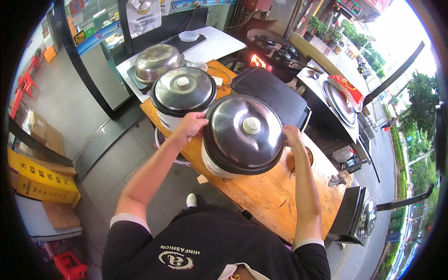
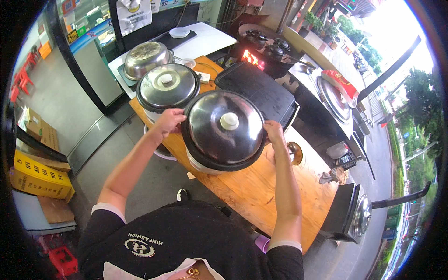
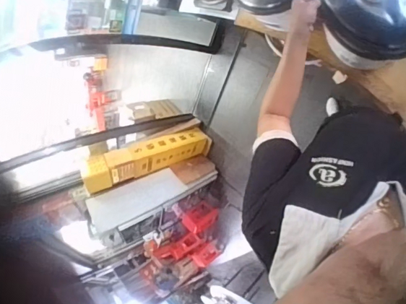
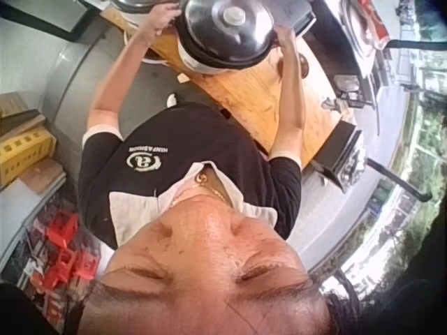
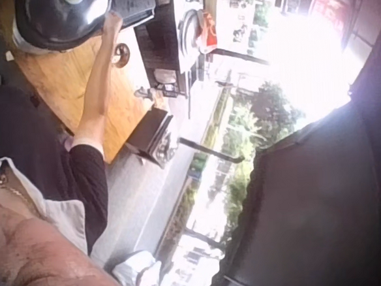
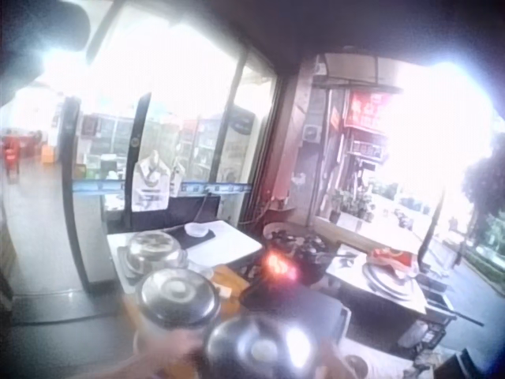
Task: The person cleans two round white tables in an outdoor seating area. They spray a cleaning solution and wipe the surfaces with a cloth, removing small items like a bowl and napkin packs before wiping. The person also briefly handles a pot lid and a bucket near a cooking station.
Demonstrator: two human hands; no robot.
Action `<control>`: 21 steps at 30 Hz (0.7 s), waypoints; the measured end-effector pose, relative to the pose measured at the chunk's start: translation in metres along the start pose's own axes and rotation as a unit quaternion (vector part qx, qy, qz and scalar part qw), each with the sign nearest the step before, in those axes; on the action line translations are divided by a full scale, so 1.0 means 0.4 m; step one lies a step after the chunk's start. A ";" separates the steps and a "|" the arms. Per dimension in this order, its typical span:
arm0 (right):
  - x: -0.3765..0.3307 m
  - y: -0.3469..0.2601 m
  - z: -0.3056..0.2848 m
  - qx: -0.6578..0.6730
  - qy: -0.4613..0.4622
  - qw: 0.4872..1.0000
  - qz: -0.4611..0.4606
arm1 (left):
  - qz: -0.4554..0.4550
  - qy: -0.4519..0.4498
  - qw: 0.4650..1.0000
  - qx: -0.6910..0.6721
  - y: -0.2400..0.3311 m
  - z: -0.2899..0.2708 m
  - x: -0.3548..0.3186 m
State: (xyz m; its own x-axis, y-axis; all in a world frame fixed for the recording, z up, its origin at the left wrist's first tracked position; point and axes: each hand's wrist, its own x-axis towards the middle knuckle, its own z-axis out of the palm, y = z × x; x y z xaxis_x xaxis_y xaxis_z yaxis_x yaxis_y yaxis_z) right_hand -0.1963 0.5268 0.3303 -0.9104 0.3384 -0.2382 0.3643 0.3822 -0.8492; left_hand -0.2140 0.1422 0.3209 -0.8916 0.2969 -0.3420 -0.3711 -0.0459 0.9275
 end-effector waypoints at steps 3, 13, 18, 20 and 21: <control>0.039 0.065 0.036 -0.028 0.008 0.999 0.019 | -0.009 -0.009 1.000 0.009 -0.069 -0.024 0.054; 0.064 0.077 0.063 -0.515 0.029 0.853 -0.079 | 0.069 -0.004 0.921 0.383 -0.075 -0.068 0.106; -0.157 -0.172 -0.040 -0.262 0.190 0.926 -0.193 | 0.277 -0.005 0.882 0.380 0.029 -0.211 0.040; -0.227 -0.179 -0.080 -0.225 0.175 0.938 -0.196 | 0.235 -0.044 0.920 0.311 -0.019 -0.298 0.020; -0.251 -0.171 -0.081 -0.225 0.160 0.945 -0.174 | 0.154 -0.032 0.942 0.298 -0.059 -0.351 -0.013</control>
State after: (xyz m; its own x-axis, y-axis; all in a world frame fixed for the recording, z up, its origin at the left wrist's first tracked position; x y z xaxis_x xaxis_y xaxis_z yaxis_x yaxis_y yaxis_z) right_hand -0.1234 0.4946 0.4275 -0.9106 0.3398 0.2355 0.1650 0.8210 -0.5466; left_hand -0.2369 0.0078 0.2797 -0.9087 0.4143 -0.0518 0.1300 0.3987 0.9078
